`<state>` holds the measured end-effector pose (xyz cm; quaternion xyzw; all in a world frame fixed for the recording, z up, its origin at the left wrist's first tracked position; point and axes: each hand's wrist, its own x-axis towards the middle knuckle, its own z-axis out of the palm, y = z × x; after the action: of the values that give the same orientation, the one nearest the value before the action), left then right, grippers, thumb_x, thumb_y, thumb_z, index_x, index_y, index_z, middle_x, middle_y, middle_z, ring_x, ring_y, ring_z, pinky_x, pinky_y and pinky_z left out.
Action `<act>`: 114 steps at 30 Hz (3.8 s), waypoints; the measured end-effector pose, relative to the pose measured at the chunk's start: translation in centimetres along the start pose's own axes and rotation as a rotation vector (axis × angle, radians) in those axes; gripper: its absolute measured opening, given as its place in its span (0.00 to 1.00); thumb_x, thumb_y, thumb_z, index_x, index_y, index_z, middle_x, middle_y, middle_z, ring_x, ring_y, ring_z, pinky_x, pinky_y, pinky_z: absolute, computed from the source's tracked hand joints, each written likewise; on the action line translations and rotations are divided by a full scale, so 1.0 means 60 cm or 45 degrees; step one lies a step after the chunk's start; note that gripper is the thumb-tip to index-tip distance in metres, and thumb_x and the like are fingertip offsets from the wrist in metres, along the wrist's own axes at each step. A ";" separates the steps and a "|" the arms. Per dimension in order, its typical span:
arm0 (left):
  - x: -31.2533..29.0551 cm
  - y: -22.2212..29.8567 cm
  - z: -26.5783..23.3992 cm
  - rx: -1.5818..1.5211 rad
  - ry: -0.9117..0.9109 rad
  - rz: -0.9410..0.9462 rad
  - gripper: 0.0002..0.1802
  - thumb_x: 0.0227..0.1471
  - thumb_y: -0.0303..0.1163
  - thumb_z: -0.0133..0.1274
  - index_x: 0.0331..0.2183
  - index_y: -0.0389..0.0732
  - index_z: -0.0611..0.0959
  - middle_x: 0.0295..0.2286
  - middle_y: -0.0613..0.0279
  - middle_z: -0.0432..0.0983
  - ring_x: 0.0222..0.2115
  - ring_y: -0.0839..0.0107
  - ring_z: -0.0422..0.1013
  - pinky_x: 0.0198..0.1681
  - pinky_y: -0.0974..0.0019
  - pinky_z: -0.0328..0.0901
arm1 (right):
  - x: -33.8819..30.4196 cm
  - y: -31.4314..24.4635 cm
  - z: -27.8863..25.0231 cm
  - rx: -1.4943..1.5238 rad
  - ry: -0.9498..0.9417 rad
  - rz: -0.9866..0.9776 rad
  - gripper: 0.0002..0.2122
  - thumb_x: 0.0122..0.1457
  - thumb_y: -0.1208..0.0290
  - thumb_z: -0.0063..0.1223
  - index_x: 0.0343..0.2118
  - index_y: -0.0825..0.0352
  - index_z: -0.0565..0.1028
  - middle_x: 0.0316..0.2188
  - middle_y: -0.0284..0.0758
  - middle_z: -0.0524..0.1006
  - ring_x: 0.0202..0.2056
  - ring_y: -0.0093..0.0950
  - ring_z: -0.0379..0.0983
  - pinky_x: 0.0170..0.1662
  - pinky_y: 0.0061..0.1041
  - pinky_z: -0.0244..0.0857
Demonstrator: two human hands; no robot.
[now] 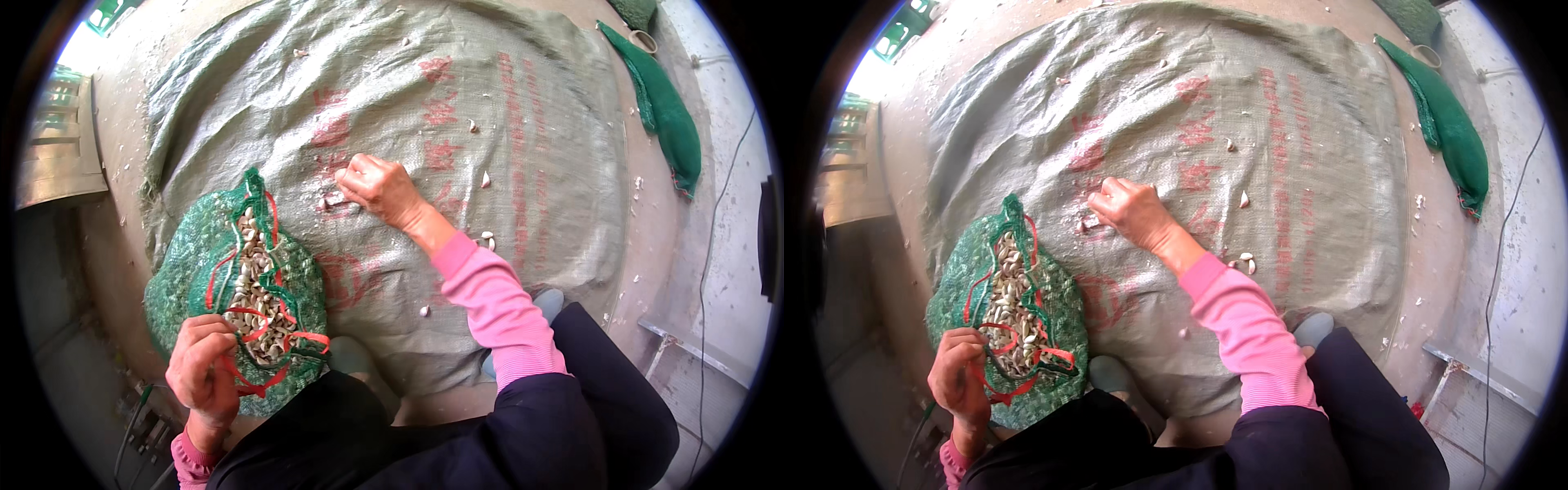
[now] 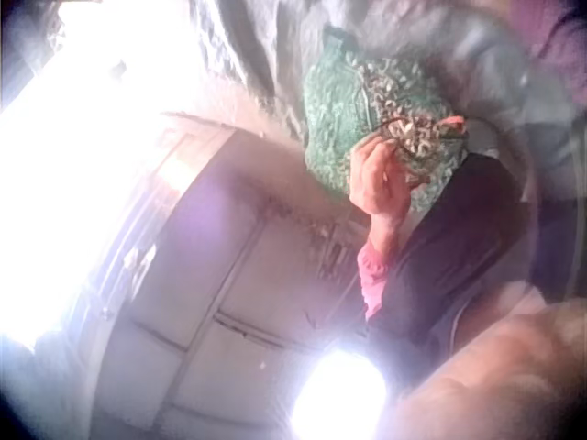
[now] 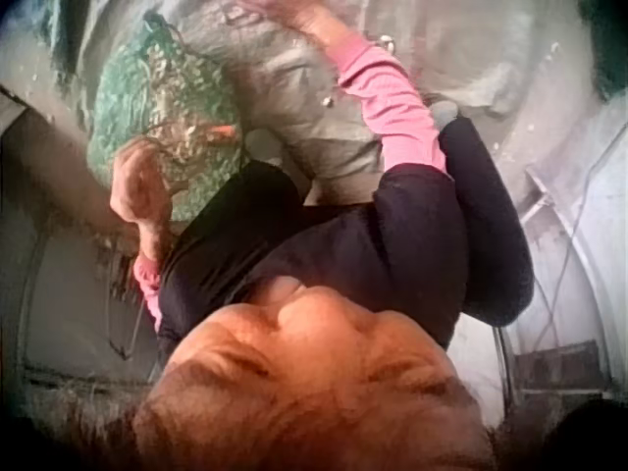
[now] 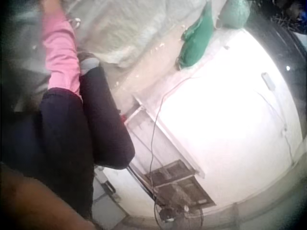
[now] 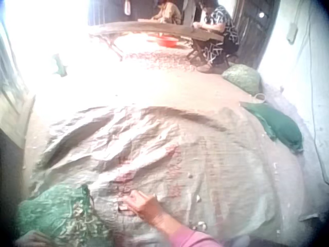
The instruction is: The person sorts garlic cloves on a tarp, places them into a green mesh bag, ties the bag shut, and then lifts and shakes the tarp to clear it.
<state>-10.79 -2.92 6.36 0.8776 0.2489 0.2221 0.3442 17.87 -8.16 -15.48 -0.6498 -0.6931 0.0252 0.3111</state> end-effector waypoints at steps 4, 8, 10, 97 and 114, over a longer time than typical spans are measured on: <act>0.006 0.009 0.006 0.000 -0.053 0.052 0.16 0.37 0.08 0.46 0.33 0.31 0.77 0.26 0.51 0.75 0.29 0.57 0.74 0.33 0.62 0.69 | 0.058 -0.173 -0.022 0.502 0.204 -0.257 0.07 0.46 0.75 0.57 0.30 0.62 0.73 0.25 0.32 0.73 0.28 0.27 0.74 0.26 0.26 0.72; 0.012 0.020 0.017 -0.032 -0.073 0.081 0.16 0.37 0.08 0.46 0.33 0.30 0.76 0.26 0.50 0.75 0.28 0.56 0.74 0.34 0.61 0.70 | 0.071 -0.306 -0.010 0.507 -0.482 -0.319 0.03 0.43 0.73 0.55 0.22 0.64 0.74 0.25 0.37 0.76 0.40 0.35 0.74 0.53 0.47 0.61; 0.010 0.016 0.024 -0.098 -0.036 0.075 0.15 0.39 0.08 0.45 0.33 0.30 0.76 0.25 0.50 0.75 0.28 0.56 0.74 0.33 0.61 0.69 | 0.047 -0.263 -0.011 0.458 -0.131 -0.340 0.06 0.44 0.69 0.57 0.23 0.64 0.75 0.37 0.42 0.77 0.51 0.38 0.70 0.62 0.51 0.55; -0.054 0.118 -0.020 0.175 -0.479 -0.673 0.24 0.42 0.37 0.67 0.42 0.40 0.80 0.30 0.61 0.73 0.33 0.58 0.67 0.39 0.57 0.64 | 0.032 -0.295 -0.186 0.884 -0.391 0.531 0.10 0.50 0.81 0.58 0.36 0.62 0.77 0.38 0.36 0.74 0.40 0.34 0.75 0.43 0.31 0.71; -0.195 0.148 -0.242 0.288 -0.554 -0.927 0.11 0.40 0.31 0.65 0.28 0.44 0.79 0.24 0.64 0.71 0.32 0.61 0.66 0.34 0.58 0.57 | 0.142 -0.405 -0.134 0.554 -0.794 0.845 0.09 0.59 0.68 0.49 0.27 0.68 0.70 0.22 0.46 0.69 0.27 0.48 0.70 0.32 0.41 0.64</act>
<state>-25.52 -8.32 19.79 0.7911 0.4866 -0.1323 0.3462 0.40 -7.05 5.07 -0.7167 -0.4879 0.4595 0.1926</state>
